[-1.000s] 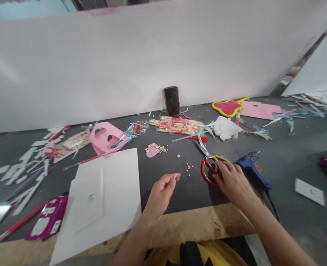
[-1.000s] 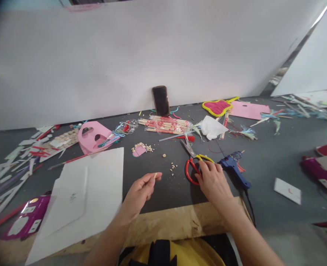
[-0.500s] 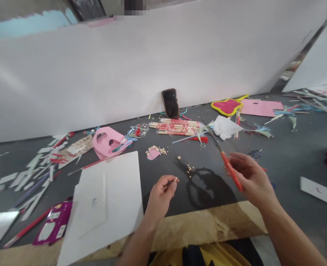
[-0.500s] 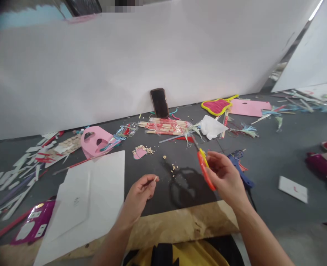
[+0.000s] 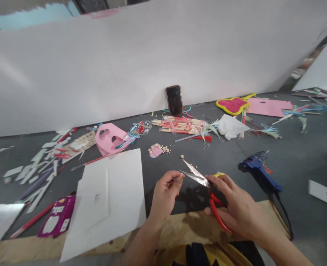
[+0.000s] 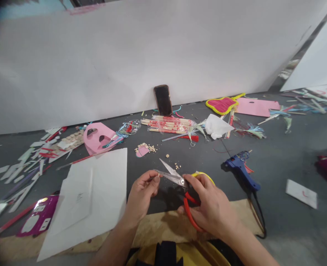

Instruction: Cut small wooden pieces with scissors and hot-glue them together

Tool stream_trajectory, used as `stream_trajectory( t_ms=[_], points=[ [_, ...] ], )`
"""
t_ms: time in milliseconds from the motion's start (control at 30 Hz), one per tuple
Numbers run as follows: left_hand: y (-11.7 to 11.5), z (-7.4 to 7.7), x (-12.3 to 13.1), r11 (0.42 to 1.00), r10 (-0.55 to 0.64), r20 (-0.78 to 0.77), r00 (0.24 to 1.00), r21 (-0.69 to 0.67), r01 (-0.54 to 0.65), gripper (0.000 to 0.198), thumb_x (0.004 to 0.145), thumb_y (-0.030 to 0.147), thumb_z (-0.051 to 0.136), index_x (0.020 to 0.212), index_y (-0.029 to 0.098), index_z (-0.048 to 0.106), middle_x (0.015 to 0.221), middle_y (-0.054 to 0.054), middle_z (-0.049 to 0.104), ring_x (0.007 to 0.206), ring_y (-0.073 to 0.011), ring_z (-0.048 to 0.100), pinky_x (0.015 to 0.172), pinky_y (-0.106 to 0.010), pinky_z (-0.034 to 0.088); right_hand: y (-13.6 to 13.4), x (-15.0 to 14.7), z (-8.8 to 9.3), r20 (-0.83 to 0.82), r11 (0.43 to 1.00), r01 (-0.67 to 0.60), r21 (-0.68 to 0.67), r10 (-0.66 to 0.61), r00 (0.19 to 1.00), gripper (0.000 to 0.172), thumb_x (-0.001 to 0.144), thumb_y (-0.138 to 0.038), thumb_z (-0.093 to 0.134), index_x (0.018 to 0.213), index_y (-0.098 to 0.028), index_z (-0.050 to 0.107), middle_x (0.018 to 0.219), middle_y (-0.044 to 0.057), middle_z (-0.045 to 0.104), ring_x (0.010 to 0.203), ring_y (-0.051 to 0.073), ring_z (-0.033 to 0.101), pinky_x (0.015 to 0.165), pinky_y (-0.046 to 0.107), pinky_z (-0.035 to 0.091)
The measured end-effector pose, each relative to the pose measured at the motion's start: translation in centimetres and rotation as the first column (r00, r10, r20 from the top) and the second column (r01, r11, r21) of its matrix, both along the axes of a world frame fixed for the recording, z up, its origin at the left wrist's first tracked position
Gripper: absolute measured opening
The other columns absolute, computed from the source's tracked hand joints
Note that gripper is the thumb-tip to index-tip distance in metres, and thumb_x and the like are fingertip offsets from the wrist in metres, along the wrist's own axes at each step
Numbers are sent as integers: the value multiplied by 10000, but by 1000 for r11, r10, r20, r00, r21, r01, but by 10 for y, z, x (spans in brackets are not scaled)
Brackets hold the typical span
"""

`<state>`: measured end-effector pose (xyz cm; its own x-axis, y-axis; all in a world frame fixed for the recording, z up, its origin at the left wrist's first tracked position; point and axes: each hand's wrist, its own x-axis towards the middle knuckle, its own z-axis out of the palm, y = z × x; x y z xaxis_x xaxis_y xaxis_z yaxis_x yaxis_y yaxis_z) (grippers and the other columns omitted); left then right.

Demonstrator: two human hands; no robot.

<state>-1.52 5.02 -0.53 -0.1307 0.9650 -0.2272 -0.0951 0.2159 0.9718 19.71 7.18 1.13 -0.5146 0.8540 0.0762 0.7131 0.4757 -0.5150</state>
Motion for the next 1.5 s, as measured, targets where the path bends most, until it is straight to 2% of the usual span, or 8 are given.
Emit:
stream_trajectory(
  t_ms=[167, 300, 600, 800, 967, 1167, 1367, 1500],
  points=[
    [2, 5, 0, 999, -13, -16, 1000, 43, 13, 237, 836, 387, 546, 879, 159, 594, 582, 47, 423, 525, -84, 401, 504, -200, 319, -2, -5, -2, 62, 997, -55, -55, 58, 996, 590, 756, -473, 614, 1268, -234, 445, 1123, 121, 551, 946, 245, 602, 772, 379, 517],
    [2, 3, 1, 997, -29, -7, 1000, 65, 29, 185, 823, 344, 564, 857, 164, 592, 737, 11, 516, 533, -74, 422, 496, -201, 335, -2, -9, 0, 76, 992, -86, -88, 93, 993, 607, 756, -442, 629, 1287, -226, 433, 1141, 122, 550, 974, 248, 593, 793, 378, 511],
    [1, 0, 4, 989, -54, -47, 997, 132, 59, 138, 824, 282, 568, 781, 156, 604, 878, -32, 551, 660, -100, 486, 567, -202, 381, -5, -9, 1, 29, 989, -135, -61, 137, 990, 569, 796, -327, 581, 1325, -197, 414, 1134, 123, 577, 965, 217, 606, 809, 339, 511],
    [1, 3, 2, 983, -48, -74, 996, 173, 60, 133, 804, 267, 588, 744, 154, 623, 885, -53, 579, 773, -150, 542, 661, -229, 412, -8, -10, 1, 41, 986, -164, 12, 163, 986, 539, 818, -343, 562, 1325, -202, 443, 1088, 121, 632, 923, 228, 631, 771, 337, 528],
    [1, 9, 2, 985, -54, -107, 993, 156, 71, 169, 809, 277, 569, 708, 154, 627, 852, -47, 586, 691, -130, 517, 598, -218, 390, -10, -15, -1, 50, 980, -193, 56, 190, 981, 497, 874, -380, 483, 1315, -153, 455, 1072, 148, 646, 903, 243, 650, 739, 343, 544],
    [1, 13, 2, 985, -44, -167, 985, 157, 71, 168, 790, 259, 580, 668, 153, 628, 815, -52, 600, 741, -156, 547, 643, -233, 414, -10, -13, -5, 95, 973, -226, 44, 221, 971, 495, 923, -419, 390, 1316, -125, 456, 1015, 159, 672, 826, 255, 678, 671, 346, 549],
    [1, 7, 6, 991, -41, -201, 979, 115, 65, 126, 804, 249, 556, 770, 160, 638, 818, -33, 597, 694, -136, 522, 627, -224, 403, -10, -9, -8, 97, 984, -178, -12, 178, 979, 466, 919, -419, 412, 1307, -168, 473, 1014, 134, 684, 820, 241, 682, 666, 323, 541],
    [1, 8, 8, 988, -4, -208, 978, 148, 35, 112, 802, 238, 563, 758, 165, 636, 778, -25, 599, 702, -143, 529, 635, -224, 407, -11, -9, -7, 82, 991, -132, 17, 130, 988, 451, 893, -411, 455, 1295, -210, 486, 989, 107, 681, 797, 218, 672, 662, 303, 533]
  ],
)
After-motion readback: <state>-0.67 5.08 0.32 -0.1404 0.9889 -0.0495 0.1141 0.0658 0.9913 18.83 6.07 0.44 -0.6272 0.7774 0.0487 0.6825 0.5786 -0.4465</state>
